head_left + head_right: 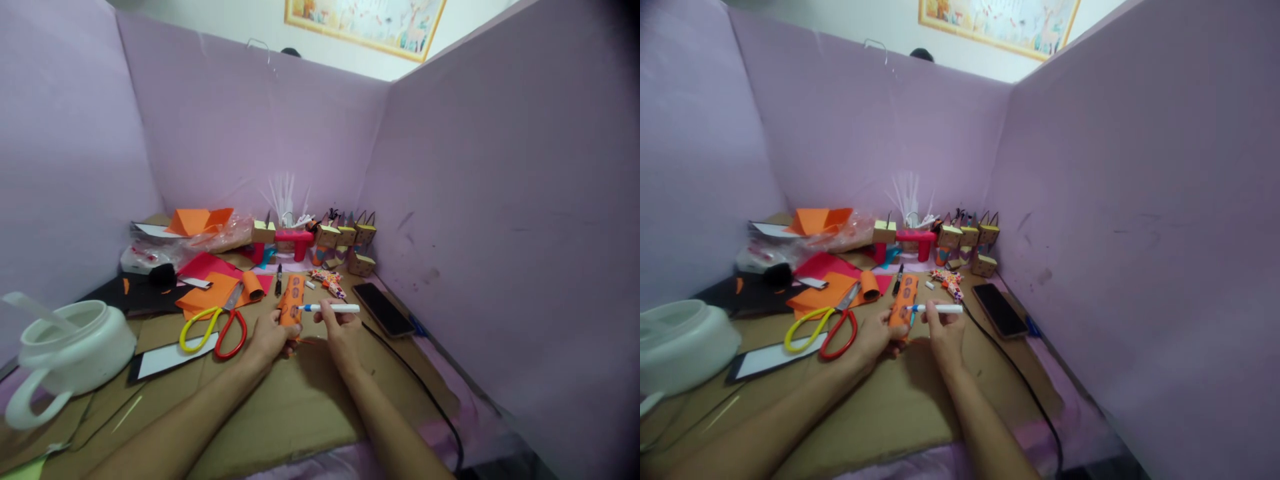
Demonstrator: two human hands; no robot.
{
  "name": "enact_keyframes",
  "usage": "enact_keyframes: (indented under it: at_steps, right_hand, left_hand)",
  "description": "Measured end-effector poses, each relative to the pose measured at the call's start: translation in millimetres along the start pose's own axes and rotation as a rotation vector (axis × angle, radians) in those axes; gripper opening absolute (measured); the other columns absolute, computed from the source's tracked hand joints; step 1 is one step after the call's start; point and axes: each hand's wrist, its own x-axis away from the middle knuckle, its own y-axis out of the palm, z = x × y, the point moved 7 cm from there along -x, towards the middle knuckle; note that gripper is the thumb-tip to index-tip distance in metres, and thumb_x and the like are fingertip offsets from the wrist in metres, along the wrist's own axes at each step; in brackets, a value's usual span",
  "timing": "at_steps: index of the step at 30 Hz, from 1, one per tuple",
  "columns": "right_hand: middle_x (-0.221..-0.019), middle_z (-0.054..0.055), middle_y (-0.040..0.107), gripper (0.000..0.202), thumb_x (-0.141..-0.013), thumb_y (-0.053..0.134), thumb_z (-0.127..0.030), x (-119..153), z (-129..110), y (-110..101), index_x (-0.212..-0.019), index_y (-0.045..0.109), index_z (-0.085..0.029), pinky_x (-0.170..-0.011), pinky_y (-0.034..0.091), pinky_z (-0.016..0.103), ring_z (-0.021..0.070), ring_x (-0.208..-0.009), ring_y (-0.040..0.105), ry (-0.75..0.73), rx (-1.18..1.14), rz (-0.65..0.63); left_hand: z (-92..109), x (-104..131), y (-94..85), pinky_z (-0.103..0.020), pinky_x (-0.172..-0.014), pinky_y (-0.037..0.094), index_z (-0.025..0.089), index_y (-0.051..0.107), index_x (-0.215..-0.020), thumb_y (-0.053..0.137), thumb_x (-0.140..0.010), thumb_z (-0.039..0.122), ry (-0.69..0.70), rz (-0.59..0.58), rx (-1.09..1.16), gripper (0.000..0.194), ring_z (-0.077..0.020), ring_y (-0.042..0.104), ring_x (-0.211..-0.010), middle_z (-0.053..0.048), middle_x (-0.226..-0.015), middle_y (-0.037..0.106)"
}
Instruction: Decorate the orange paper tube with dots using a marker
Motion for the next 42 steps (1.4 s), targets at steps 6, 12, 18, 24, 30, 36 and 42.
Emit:
enact_keyframes:
  at_steps: [6, 12, 18, 24, 30, 36, 42]
  right_hand:
    - [-0.058, 0.001, 0.064, 0.025, -0.079, 0.063, -0.041, 2.3, 1.6, 3.9, -0.076, 0.064, -0.016, -0.059, 0.049, 0.028, 0.0166, -0.056, 0.060, -0.042, 0.039, -0.051]
    - [-0.060, 0.002, 0.067, 0.025, -0.079, 0.064, -0.042, 2.8, -0.3, 6.5, -0.079, 0.066, -0.017, -0.057, 0.050, 0.028, 0.0178, -0.057, 0.063, -0.056, 0.063, -0.087]
    - [-0.055, 0.001, 0.064, 0.027, -0.079, 0.064, -0.042, 3.8, -0.8, 4.8, -0.073, 0.066, -0.017, -0.053, 0.048, 0.026, 0.0167, -0.052, 0.061, -0.058, 0.083, -0.091]
    - [-0.060, 0.002, 0.067, 0.026, -0.081, 0.062, -0.042, 2.6, -1.0, 4.1, -0.079, 0.065, -0.016, -0.056, 0.050, 0.027, 0.0174, -0.057, 0.063, -0.060, 0.074, -0.092]
    - [-0.055, 0.000, 0.064, 0.024, -0.080, 0.064, -0.039, 3.3, -1.0, 6.3, -0.073, 0.065, -0.016, -0.053, 0.047, 0.026, 0.0162, -0.052, 0.060, -0.072, 0.082, -0.130]
    - [-0.059, 0.001, 0.066, 0.021, -0.080, 0.063, -0.038, 2.8, -3.5, 6.3, -0.079, 0.065, -0.017, -0.056, 0.050, 0.028, 0.0177, -0.056, 0.063, -0.068, 0.081, -0.127]
    - [-0.057, 0.001, 0.065, 0.022, -0.081, 0.062, -0.039, 1.9, -3.2, 4.7, -0.077, 0.064, -0.017, -0.054, 0.050, 0.028, 0.0176, -0.054, 0.062, -0.073, 0.086, -0.118]
  left_hand:
    - [2.4, 1.2, 0.0, -0.020, -0.034, 0.041, 0.012, 0.059, -0.082, 0.066, -0.060, 0.011, 0.010, 0.012, 0.011, 0.023, -0.0112, 0.053, -0.037, 0.003, -0.048, 0.057]
    - [2.8, 2.2, -0.6, -0.020, -0.035, 0.042, 0.012, 0.060, -0.081, 0.069, -0.059, 0.013, 0.017, 0.012, 0.016, 0.023, -0.0114, 0.053, -0.038, 0.003, -0.047, 0.058]
    - [5.1, 3.6, -1.2, -0.020, -0.036, 0.043, 0.012, 0.060, -0.079, 0.069, -0.059, 0.011, 0.000, 0.034, 0.026, 0.022, -0.0119, 0.054, -0.038, 0.002, -0.050, 0.059]
    - [5.5, 4.2, -1.3, -0.021, -0.036, 0.042, 0.011, 0.061, -0.081, 0.069, -0.059, 0.011, 0.003, 0.038, 0.039, 0.024, -0.0119, 0.054, -0.039, 0.003, -0.049, 0.058]
    - [4.7, 3.6, -1.9, -0.020, -0.036, 0.042, 0.012, 0.060, -0.077, 0.071, -0.058, 0.011, 0.010, 0.040, 0.059, 0.022, -0.0110, 0.054, -0.038, 0.003, -0.050, 0.059]
    - [3.8, 2.6, -2.6, -0.020, -0.035, 0.042, 0.012, 0.061, -0.077, 0.073, -0.057, 0.012, 0.014, 0.042, 0.074, 0.024, -0.0105, 0.053, -0.037, 0.003, -0.049, 0.058]
    - [2.0, -0.1, -2.7, -0.019, -0.035, 0.042, 0.012, 0.061, -0.079, 0.073, -0.058, 0.012, 0.006, 0.036, 0.097, 0.024, -0.0104, 0.053, -0.037, 0.003, -0.050, 0.059]
